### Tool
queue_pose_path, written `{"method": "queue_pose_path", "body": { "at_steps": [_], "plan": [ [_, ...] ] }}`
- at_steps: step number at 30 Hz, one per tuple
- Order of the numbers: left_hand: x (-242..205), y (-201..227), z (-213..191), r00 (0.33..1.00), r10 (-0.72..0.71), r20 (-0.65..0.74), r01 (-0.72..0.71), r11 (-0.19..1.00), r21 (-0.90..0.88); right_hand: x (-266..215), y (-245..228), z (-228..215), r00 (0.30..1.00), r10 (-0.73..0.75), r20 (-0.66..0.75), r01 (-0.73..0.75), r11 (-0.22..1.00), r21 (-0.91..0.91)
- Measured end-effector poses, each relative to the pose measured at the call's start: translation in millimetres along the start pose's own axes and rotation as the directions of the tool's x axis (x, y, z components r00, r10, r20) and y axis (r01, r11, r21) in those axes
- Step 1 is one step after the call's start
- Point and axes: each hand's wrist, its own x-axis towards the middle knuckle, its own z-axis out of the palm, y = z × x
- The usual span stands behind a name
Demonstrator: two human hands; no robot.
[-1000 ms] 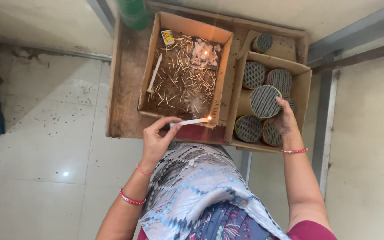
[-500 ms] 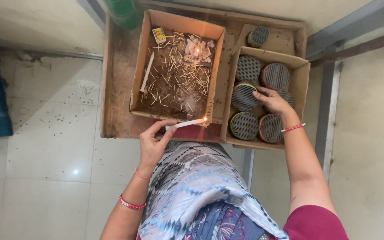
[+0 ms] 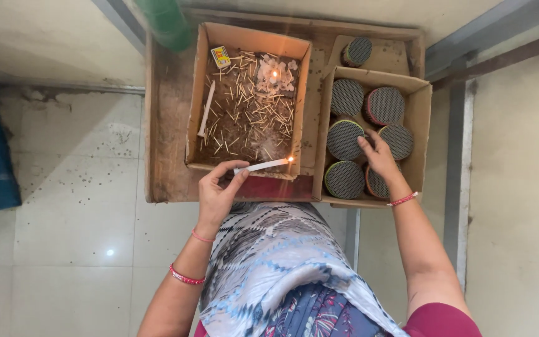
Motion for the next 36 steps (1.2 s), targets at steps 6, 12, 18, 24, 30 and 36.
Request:
{"method": "queue_pose_path", "body": {
  "at_steps": [6, 12, 18, 24, 30, 36],
  "plan": [
    [-2.8, -1.9, -14.4, 1.0, -0.008, -0.007, 0.008, 1.0, 0.029, 25.3, -20.7, -38.1, 0.987, -0.057, 0.147, 0.079, 0.985, -0.151],
    [-3.9, 3.5, -23.0, 0.998, -0.049, -0.034, 0.049, 0.999, 0.002, 32.1, -58.0, -20.4, 0.976, -0.022, 0.217, 0.062, 0.982, -0.181],
    [-3.7, 0.4, -36.7, 0.995, -0.069, -0.073, 0.065, 0.997, -0.052, 16.9, -45.4, 3.6, 0.995, -0.075, -0.066, 0.042, 0.914, -0.404],
    [1.9, -21.6, -43.3, 0.984, -0.144, -0.107, 0.12, 0.972, -0.2, -72.0, -77.6, 17.7, 0.995, -0.012, 0.101, 0.088, 0.603, -0.793],
    [22.7, -44.3, -33.3, 0.97, -0.24, -0.031, 0.195, 0.854, -0.482, -96.4, -74.0, 32.6, 0.994, -0.108, 0.024, 0.085, 0.602, -0.794],
    [51.0, -47.3, -6.0, 0.977, -0.207, 0.056, 0.192, 0.73, -0.656, -117.1, -158.2, 10.9, 0.973, -0.227, -0.051, 0.175, 0.86, -0.48]
  ]
}}
